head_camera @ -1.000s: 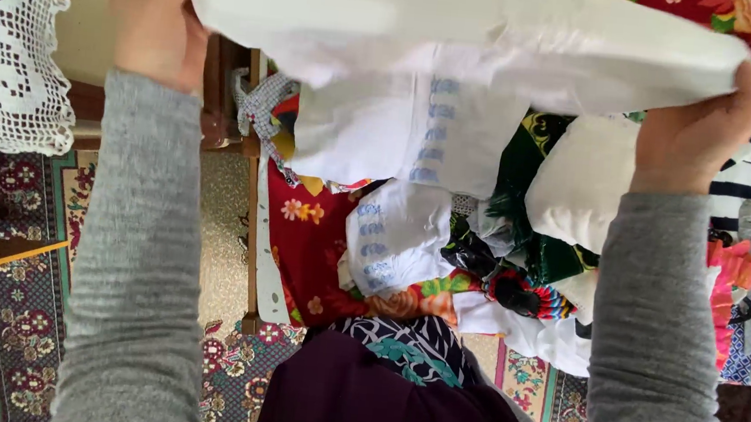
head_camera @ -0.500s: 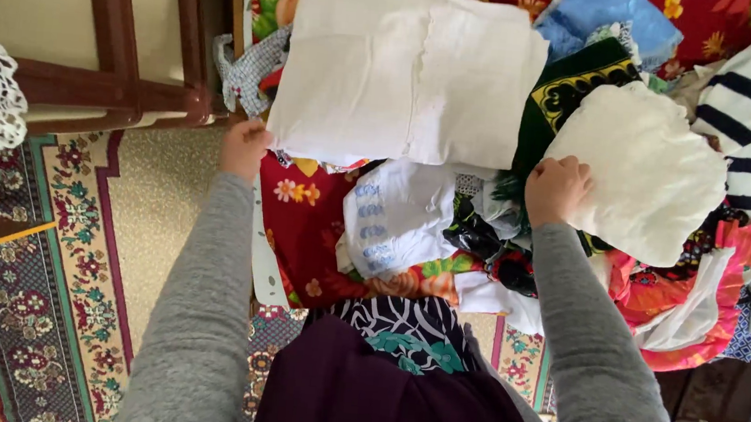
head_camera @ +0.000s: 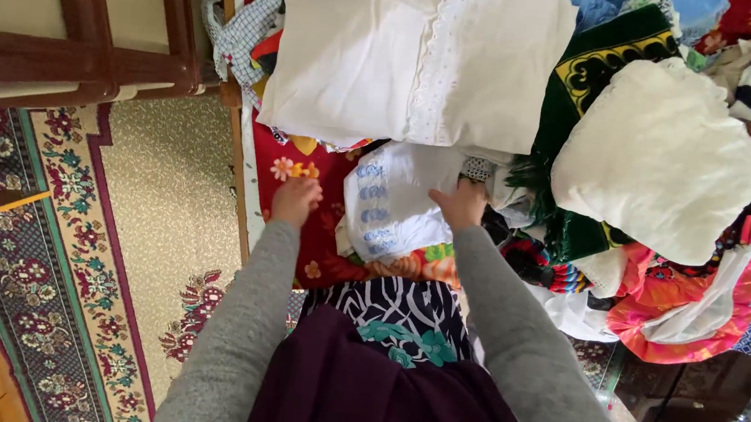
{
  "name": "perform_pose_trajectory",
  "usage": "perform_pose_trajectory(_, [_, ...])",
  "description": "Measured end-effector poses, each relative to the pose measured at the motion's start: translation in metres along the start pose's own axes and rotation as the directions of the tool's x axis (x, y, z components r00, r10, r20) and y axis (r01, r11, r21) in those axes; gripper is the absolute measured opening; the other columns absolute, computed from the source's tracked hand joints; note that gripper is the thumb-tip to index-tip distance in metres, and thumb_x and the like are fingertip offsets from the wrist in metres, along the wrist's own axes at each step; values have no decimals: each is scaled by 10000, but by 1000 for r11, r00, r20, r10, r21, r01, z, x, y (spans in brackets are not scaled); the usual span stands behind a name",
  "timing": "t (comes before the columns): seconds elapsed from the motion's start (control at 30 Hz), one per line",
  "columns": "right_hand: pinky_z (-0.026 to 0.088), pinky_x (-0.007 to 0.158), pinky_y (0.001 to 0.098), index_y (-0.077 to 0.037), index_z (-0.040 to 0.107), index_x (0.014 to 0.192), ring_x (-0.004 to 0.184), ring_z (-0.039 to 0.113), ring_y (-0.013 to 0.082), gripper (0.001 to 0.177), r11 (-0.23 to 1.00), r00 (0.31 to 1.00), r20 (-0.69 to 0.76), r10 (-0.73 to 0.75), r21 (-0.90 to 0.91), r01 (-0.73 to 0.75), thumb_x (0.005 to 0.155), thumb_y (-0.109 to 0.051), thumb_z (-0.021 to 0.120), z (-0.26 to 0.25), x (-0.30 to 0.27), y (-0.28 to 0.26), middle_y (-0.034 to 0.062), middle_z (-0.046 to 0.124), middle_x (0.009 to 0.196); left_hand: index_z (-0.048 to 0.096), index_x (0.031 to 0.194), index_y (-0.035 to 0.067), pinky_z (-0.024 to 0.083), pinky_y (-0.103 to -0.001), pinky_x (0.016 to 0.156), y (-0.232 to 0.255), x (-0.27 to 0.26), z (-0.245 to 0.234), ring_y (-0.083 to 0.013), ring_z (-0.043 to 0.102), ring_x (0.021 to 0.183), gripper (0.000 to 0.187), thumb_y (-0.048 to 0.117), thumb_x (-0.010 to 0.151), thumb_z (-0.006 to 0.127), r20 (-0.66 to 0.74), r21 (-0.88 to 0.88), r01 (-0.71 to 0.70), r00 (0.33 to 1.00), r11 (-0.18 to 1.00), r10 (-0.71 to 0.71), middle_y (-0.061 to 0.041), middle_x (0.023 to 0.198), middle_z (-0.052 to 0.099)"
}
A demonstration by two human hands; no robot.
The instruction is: Folding and organizing various pieces of clothing from a bed into a closet stack
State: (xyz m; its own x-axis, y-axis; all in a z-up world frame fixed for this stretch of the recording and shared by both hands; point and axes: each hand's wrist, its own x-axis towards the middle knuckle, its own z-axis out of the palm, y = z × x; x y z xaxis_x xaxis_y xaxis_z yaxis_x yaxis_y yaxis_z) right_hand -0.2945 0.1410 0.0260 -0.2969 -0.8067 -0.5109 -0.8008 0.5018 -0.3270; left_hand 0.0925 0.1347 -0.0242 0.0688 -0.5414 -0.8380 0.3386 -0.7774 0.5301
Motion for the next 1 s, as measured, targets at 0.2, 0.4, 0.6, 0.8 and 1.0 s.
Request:
perform_pose_trajectory(0.2, [507, 894, 565, -124, 611, 1030, 1041, 664, 452, 395, 935, 982, 125, 142, 308, -175, 824, -458, 651, 7, -25, -14, 203, 702, 996, 776, 1121, 143, 642, -365, 747, 19, -84, 97, -280, 762, 899, 257, 273, 900, 801, 201, 425, -169, 976, 889, 90, -185, 1006, 772])
perform_pose_trajectory(0.4, [497, 752, 291, -151, 653, 1057, 790, 616, 148, 195, 692, 972, 235, -2, 702, -169, 922, -269, 728, -59, -129, -90, -11, 638, 766, 670, 1309, 73, 584, -476, 926, 71, -161, 172, -363, 722, 1071, 536, 373, 879, 779, 477, 588, -313, 879, 746, -8, -213, 1114, 752])
perform_pose_trajectory(0.6, [582, 547, 251, -63, 660, 1090, 635, 697, 131, 148, 261, 985, 173, 4, 951, -168, 956, -114, 698, -117, -161, -128, 47, 732, 788, 775, 1048, 263, 586, -379, 888, 73, -184, 159, -216, 736, 1026, 267, 483, 896, 760, 459, 693, -499, 862, 520, 215, 24, 968, 787])
perform_pose_trajectory(0.8, [381, 644, 310, -79, 640, 1015, 724, 449, 160, 15, 695, 899, -415, 142, 688, 208, 1006, -90, 635, -173, -144, -67, 32, 474, 753, 659, 962, 133, 556, -330, 853, 155, -230, 128, -150, 594, 928, 40, 163, 987, 651, 112, 186, -366, 930, 912, 351, 26, 914, 611])
perform_pose_trajectory(1.0, [408, 649, 232, -137, 570, 1039, 694, 484, 86, 63, 651, 788, -534, 307, 722, 235, 1094, -117, 593, -254, -155, -34, -19, 544, 788, 620, 1065, 113, 660, -427, 800, 182, -177, 53, -243, 686, 925, 118, 220, 1025, 651, -144, 15, -394, 909, 919, 391, -76, 1020, 630])
